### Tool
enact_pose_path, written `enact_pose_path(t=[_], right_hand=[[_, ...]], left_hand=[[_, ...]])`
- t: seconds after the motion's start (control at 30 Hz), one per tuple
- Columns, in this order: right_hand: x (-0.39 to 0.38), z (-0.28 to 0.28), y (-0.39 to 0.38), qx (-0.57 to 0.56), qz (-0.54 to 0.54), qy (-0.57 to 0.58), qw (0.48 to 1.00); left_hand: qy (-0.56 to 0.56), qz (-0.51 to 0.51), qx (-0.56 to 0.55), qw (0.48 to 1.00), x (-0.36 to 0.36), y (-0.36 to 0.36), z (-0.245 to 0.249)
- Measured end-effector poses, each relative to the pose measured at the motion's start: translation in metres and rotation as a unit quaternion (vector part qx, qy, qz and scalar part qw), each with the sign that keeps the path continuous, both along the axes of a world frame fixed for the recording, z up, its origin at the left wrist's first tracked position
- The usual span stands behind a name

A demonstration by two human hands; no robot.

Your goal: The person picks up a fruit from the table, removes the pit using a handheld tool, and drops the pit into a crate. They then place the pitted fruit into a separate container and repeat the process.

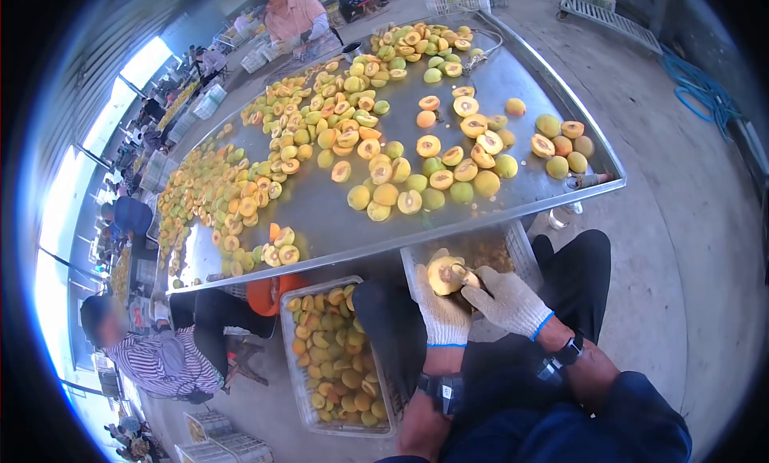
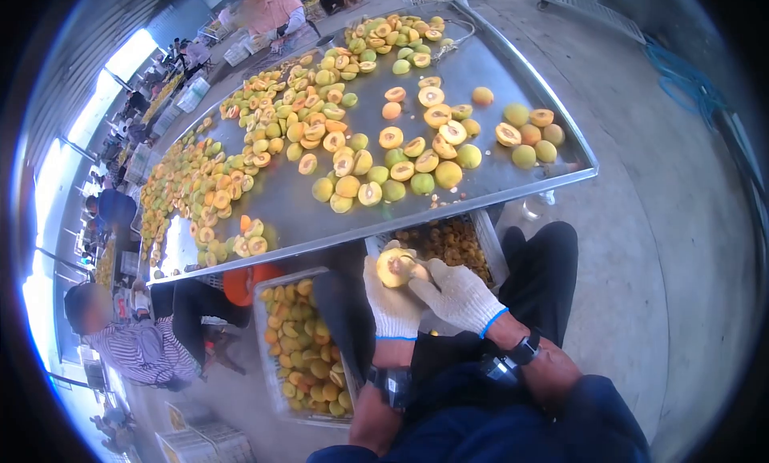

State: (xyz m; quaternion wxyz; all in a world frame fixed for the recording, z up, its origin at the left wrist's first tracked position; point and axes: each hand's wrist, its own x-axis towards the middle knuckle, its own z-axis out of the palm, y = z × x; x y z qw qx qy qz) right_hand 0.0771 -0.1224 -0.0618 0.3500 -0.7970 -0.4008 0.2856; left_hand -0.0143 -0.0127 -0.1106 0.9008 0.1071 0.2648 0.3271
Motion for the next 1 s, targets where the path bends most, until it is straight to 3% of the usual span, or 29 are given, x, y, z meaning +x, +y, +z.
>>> enact_pose_path(t=[0.17, 0.8, 0.9, 1.0], right_hand=[[-0.003, 0.003, 0.003, -0.009, 0.010, -0.028, 1.000], [-0.010, 0.000, 0.006, -0.023, 0.020, 0.006, 1.000], [-0.001, -0.002, 0.009, -0.050, 0.060, -0.073, 0.994], [0.003, -0.007, 0.010, -0.025, 0.070, -0.048, 0.996]], left_hand=[[0.052, 0.033, 0.066, 0.996, 0.005, -0.004, -0.002], [0.138, 0.028, 0.084, 0.986, 0.013, -0.002, 0.013], [0.104, 0.039, 0.057, 0.992, 0.014, 0.001, 0.016], [0.113, 0.039, 0.054, 0.991, 0.015, 0.003, 0.022]])
